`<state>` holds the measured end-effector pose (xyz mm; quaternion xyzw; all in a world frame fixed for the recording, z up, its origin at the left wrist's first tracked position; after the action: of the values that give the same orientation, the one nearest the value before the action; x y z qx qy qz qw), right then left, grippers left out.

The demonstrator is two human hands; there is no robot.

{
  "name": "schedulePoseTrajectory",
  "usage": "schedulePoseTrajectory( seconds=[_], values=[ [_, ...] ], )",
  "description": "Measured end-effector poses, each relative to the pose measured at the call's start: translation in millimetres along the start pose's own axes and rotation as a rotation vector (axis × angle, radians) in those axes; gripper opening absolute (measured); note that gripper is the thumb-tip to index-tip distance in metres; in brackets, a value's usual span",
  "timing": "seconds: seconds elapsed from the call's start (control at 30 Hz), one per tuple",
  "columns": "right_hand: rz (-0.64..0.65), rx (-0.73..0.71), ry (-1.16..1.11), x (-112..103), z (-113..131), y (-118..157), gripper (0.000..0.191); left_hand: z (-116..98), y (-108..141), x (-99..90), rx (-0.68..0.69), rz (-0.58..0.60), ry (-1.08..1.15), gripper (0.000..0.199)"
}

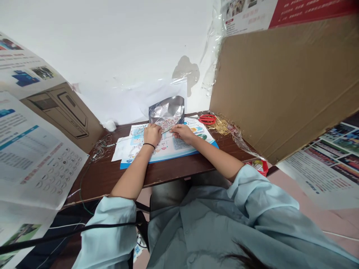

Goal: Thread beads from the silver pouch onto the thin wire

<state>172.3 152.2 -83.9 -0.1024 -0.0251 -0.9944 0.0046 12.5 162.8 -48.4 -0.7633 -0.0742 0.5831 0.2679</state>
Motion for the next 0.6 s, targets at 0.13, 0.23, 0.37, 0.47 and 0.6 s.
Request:
schedulePoseTrajectory(
  seconds=[0.13, 0.23, 0.37, 0.47, 0.6],
  values=[
    [-0.024, -0.168, 0.111, -4, 7, -2, 0.009, -2, 1, -8.7, -0.122, -0.146, 0.322, 0.021],
    [-0.055, -0.363, 0.284, -6, 16, -2, 0.009, -6, 2, 3.4, -0.294, -0.065, 0.799, 0.012],
    [-0.143, -0.540, 0.480, -7, 26, 1, 0.012, -17, 7, 19.0, -0.428, 0.099, 1.261, 0.026],
    [-0.169, -0.574, 0.573, -7, 30, 3, 0.014, -21, 10, 22.9, -0.501, 0.178, 1.387, 0.033],
    [-0.162, -0.623, 0.638, -2, 33, 8, 0.014, -22, 12, 24.5, -0.523, 0.235, 1.433, 0.033]
  ],
)
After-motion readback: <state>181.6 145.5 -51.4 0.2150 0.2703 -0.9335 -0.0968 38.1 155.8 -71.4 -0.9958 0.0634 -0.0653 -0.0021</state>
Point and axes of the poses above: each hand's wrist, its own y-axis away from the middle knuckle, its own x-axis out of the palm, z = x × y, the point moved 5 cm from there along -y, towards the middle knuckle, and after that the axes turned 5 degrees about -z, right-handed, at the moved point
